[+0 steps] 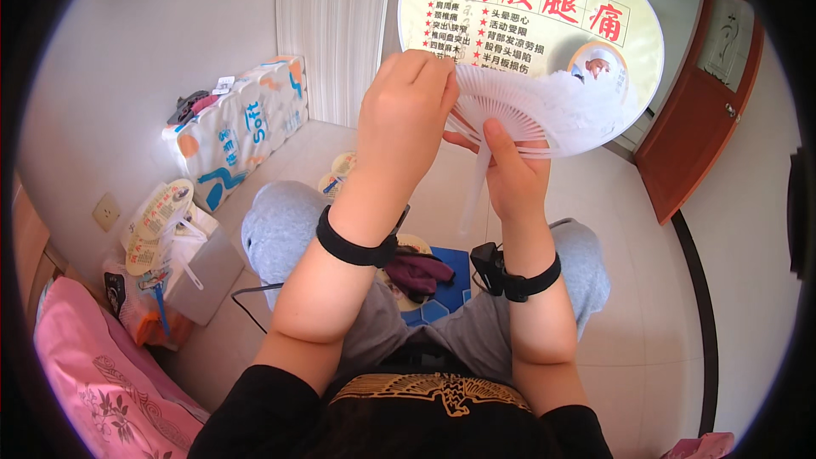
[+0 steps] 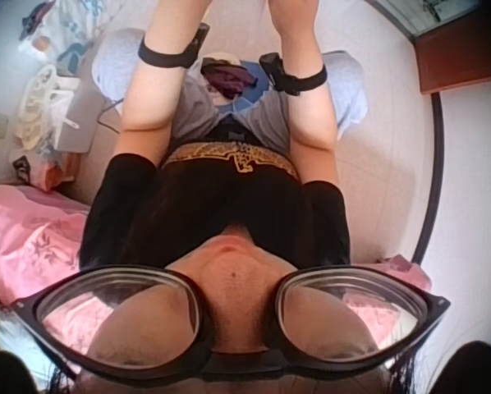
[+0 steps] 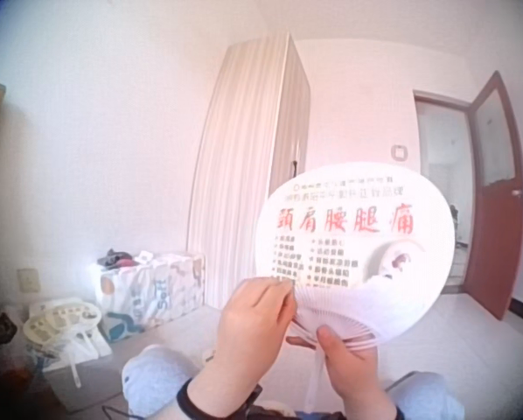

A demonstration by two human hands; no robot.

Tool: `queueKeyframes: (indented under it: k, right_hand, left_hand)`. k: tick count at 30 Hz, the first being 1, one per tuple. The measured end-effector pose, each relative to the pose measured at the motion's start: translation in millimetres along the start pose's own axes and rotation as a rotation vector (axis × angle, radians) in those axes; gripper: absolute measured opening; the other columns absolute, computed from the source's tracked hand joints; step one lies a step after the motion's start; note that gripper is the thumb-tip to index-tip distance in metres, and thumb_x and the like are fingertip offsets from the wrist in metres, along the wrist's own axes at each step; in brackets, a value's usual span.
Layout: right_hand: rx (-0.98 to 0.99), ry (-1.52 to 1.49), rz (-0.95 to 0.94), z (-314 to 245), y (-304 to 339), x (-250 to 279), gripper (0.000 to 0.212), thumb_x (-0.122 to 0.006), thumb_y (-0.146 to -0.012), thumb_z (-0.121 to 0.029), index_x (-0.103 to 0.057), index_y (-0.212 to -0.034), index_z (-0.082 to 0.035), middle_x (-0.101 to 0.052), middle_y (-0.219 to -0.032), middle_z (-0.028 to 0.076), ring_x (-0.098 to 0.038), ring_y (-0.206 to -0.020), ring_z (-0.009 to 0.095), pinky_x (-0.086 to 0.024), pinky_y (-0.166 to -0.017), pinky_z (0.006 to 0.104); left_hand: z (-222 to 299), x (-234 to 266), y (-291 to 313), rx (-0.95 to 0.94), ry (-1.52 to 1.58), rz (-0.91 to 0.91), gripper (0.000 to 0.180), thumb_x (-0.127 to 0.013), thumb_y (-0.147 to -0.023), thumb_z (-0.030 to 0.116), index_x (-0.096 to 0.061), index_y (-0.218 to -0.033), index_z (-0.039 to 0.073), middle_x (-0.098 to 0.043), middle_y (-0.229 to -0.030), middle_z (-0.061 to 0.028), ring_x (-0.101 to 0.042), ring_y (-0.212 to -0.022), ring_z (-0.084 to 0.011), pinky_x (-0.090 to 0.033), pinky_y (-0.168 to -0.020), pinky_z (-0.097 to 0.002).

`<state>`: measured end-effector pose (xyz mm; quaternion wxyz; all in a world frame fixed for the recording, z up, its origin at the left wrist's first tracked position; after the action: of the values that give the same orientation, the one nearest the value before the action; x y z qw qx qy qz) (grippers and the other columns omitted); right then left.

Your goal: The person is inspecting and assembling multiple plastic hand fans while sitting on the floor.

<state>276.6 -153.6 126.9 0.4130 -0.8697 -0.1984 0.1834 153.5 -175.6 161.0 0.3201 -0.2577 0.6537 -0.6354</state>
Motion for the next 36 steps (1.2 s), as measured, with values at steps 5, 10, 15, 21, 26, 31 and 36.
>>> queueKeyframes:
  k: [5,10,15,21,26,31,36]
  right_hand:
    - [0.017,0.03,-0.012,-1.3,-0.6,-1.0,0.037,-0.046,-0.089,-0.01,-0.039,-0.124,0.001,-0.051,-0.117,0.014,-0.053,-0.104,0.028,-0.052,-0.077,0.038]
    - [-0.045,0.029,-0.01,-4.2,0.0,-2.9,0.04,-0.048,-0.086,-0.008,-0.037,-0.123,0.001,-0.049,-0.117,0.017,-0.053,-0.103,0.033,-0.053,-0.075,0.0428]
    - [-0.088,-0.017,-0.031,-6.8,-0.7,0.5,0.037,-0.046,-0.089,-0.009,-0.039,-0.123,0.002,-0.052,-0.115,0.015,-0.055,-0.101,0.03,-0.053,-0.075,0.0386]
    - [-0.156,-0.054,0.052,-5.9,-3.1,10.8,0.037,-0.047,-0.087,-0.008,-0.04,-0.122,0.001,-0.053,-0.113,0.016,-0.056,-0.1,0.031,-0.053,-0.073,0.0403]
    - [-0.187,-0.104,0.077,-6.1,-2.4,12.0,0.038,-0.047,-0.086,-0.007,-0.039,-0.123,0.001,-0.053,-0.113,0.016,-0.056,-0.1,0.032,-0.053,-0.073,0.0405]
    - [-0.162,-0.067,0.063,-6.1,-2.7,10.8,0.038,-0.047,-0.086,-0.008,-0.039,-0.123,0.001,-0.053,-0.113,0.016,-0.056,-0.1,0.032,-0.053,-0.073,0.0398]
    - [-0.148,-0.033,0.012,-9.3,-2.9,8.6,0.038,-0.047,-0.087,-0.009,-0.04,-0.122,0.001,-0.053,-0.114,0.016,-0.055,-0.101,0.032,-0.053,-0.073,0.039]
  left_hand:
    - [-10.7,-6.0,0.3,0.045,0.038,-0.043,0.012,-0.063,-0.066,-0.002,-0.057,-0.076,0.001,-0.056,-0.069,-0.0087,-0.055,-0.063,-0.0223,-0.045,-0.057,-0.0291]
    - [-18.6,-2.9,0.2,0.19,0.103,-0.091,0.009,-0.063,-0.067,0.0,-0.058,-0.075,0.001,-0.056,-0.068,-0.0075,-0.056,-0.06,-0.0173,-0.045,-0.056,-0.027]
    - [-23.7,0.0,-2.7,0.379,0.219,-0.223,0.007,-0.062,-0.069,0.004,-0.059,-0.075,0.0,-0.057,-0.069,-0.0064,-0.055,-0.06,-0.0129,-0.045,-0.057,-0.0239]
    - [-38.6,-4.7,0.6,0.441,0.383,-0.33,0.015,-0.063,-0.076,0.01,-0.061,-0.086,-0.002,-0.058,-0.071,-0.0063,-0.056,-0.065,-0.0123,-0.045,-0.059,-0.0232]
    - [-23.5,-3.0,-0.7,0.38,0.319,-0.331,0.023,-0.069,-0.071,0.009,-0.062,-0.091,0.0,-0.06,-0.077,-0.0068,-0.057,-0.067,-0.0125,-0.046,-0.059,-0.0229]
    - [-28.8,-6.4,0.0,0.387,0.257,-0.29,0.02,-0.07,-0.068,0.008,-0.063,-0.086,0.001,-0.061,-0.076,-0.0072,-0.058,-0.067,-0.0136,-0.046,-0.058,-0.023]
    - [-32.3,-4.1,-3.3,0.359,0.241,-0.247,0.013,-0.069,-0.069,0.007,-0.064,-0.08,0.001,-0.061,-0.075,-0.0084,-0.059,-0.067,-0.015,-0.046,-0.058,-0.0238]
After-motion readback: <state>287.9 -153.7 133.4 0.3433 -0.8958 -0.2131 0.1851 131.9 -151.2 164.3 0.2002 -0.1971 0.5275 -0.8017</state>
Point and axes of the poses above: each hand's wrist, its own y-axis away from the middle knuckle, its own x-axis out of the back of the hand, z = x × y, the point moved 5 cm from there along -y, towards the middle knuckle
